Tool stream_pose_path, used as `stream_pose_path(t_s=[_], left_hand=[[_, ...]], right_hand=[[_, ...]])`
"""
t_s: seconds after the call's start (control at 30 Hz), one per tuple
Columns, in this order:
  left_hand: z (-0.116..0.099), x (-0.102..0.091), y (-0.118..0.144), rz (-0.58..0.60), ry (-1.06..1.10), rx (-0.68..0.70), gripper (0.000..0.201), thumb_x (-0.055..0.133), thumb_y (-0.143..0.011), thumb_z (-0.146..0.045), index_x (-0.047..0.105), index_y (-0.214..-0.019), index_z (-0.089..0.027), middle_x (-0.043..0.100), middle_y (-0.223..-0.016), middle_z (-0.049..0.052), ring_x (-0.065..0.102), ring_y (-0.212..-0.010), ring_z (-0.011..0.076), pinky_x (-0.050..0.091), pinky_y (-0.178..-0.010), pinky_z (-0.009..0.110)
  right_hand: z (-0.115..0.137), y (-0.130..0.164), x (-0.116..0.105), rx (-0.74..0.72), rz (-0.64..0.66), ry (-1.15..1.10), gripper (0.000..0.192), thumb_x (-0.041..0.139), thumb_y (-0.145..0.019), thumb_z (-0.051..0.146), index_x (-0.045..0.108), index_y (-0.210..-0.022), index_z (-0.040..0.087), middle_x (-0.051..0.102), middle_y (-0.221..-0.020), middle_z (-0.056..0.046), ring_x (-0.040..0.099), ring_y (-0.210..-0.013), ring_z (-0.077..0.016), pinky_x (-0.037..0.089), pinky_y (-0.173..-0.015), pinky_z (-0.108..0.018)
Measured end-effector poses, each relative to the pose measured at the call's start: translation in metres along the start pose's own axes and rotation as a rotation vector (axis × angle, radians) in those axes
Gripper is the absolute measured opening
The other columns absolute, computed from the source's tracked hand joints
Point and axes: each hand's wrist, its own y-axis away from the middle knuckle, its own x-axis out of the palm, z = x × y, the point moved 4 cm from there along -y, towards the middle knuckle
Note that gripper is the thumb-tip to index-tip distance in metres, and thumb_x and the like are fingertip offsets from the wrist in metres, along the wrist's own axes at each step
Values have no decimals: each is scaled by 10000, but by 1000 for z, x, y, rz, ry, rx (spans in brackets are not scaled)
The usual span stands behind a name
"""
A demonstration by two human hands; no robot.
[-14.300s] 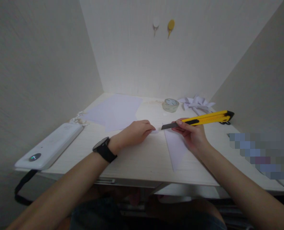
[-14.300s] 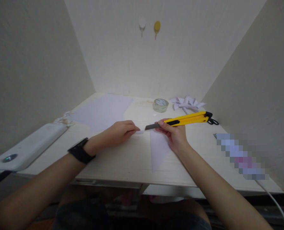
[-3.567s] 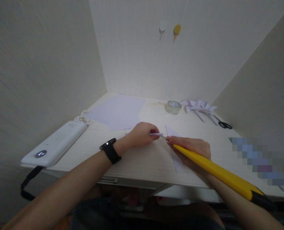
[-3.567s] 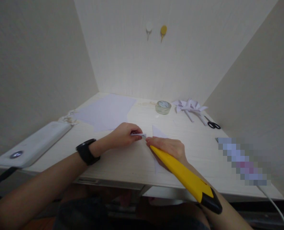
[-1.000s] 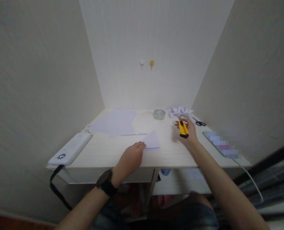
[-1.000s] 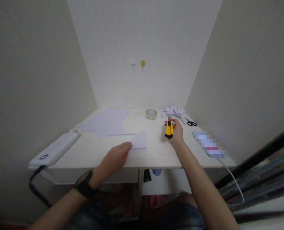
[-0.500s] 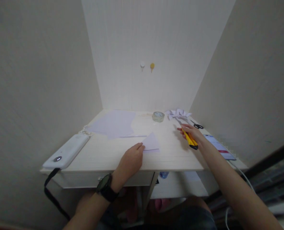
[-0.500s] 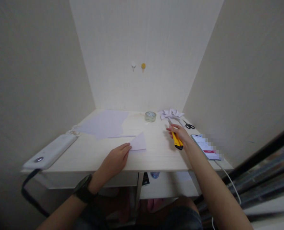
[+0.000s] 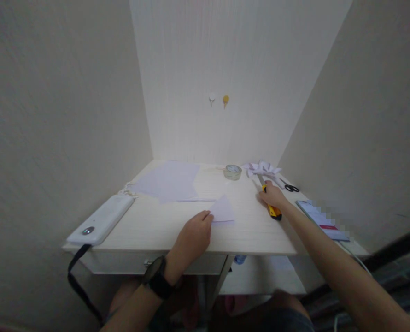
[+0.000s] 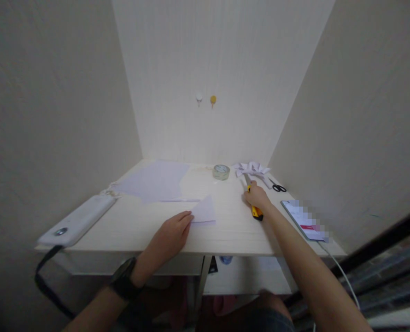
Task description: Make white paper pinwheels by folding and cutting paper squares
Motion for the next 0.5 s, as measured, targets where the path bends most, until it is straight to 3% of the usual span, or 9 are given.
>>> stream_pose_path(t_s=[0.3,0.5], left_hand=[[2,0,1,-36,87,-29,288,422,-906,-50,660,-1046,-128,703,-1110,131,657,-1081,230,522,-984,387],[17,-12,3,-151,275,-175,282,436,-939,-163,693,-1055,-164,746,-1035,90,708,-959,225,554,-891,358]], right_hand=[[6,-1,9,-146,16,166,418,369,-951,331,453,-1259,61,674,-1101,-260,674,-1013,-348,466,-788,-400],[9,0,4,-208,30,226,322,350,-944,236,473,-1198,81,661,-1142,-246,666,-1029,-341,455,-799,-404]])
